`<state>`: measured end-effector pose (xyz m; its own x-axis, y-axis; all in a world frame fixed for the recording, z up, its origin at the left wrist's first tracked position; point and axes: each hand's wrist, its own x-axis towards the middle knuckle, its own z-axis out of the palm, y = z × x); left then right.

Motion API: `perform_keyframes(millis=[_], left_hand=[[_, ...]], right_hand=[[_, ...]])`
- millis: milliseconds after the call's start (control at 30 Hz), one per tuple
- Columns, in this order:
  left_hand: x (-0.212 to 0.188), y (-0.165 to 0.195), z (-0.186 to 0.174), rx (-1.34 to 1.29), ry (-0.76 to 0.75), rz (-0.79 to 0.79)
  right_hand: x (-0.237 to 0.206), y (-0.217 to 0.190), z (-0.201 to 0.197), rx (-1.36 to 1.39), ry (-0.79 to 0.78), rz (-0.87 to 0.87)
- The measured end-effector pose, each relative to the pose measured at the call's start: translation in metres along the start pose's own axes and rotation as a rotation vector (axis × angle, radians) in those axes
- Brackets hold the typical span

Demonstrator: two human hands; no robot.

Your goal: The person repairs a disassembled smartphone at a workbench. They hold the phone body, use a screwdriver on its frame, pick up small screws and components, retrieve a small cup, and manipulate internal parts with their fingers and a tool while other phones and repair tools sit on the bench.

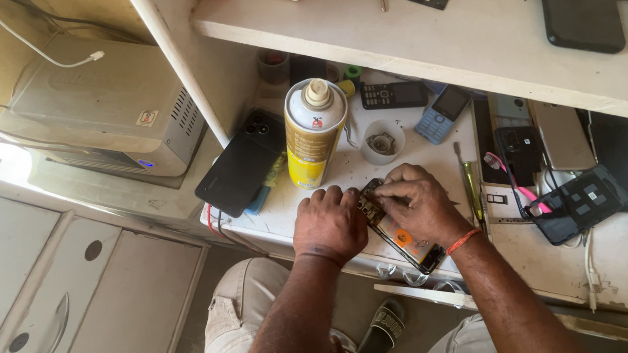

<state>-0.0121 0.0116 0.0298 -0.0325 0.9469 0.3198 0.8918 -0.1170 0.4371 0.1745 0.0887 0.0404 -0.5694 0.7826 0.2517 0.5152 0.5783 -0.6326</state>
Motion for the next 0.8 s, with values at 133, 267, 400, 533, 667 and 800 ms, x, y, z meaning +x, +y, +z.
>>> perform_keyframes(millis=[133,267,400,533,667,800], left_hand=[[0.000,0.000,0.001,-0.007,0.004,-0.006],[0.000,-0.001,0.002,-0.010,0.016,-0.001],[-0.001,-0.001,0.002,-0.015,0.040,0.009],[-0.001,-0.002,0.003,-0.004,0.029,0.010],[0.000,-0.001,0.004,-0.009,0.028,0.004],[-0.001,-0.001,0.004,-0.011,0.021,-0.004]], right_hand=[[0.001,-0.005,-0.004,-0.008,-0.016,0.030],[0.004,-0.012,-0.008,-0.061,-0.002,-0.048],[0.010,-0.019,-0.012,-0.159,-0.014,-0.140],[0.016,-0.026,-0.015,-0.193,-0.092,-0.145],[0.020,-0.031,-0.015,-0.303,-0.111,-0.240],[0.020,-0.035,-0.012,-0.452,-0.157,-0.299]])
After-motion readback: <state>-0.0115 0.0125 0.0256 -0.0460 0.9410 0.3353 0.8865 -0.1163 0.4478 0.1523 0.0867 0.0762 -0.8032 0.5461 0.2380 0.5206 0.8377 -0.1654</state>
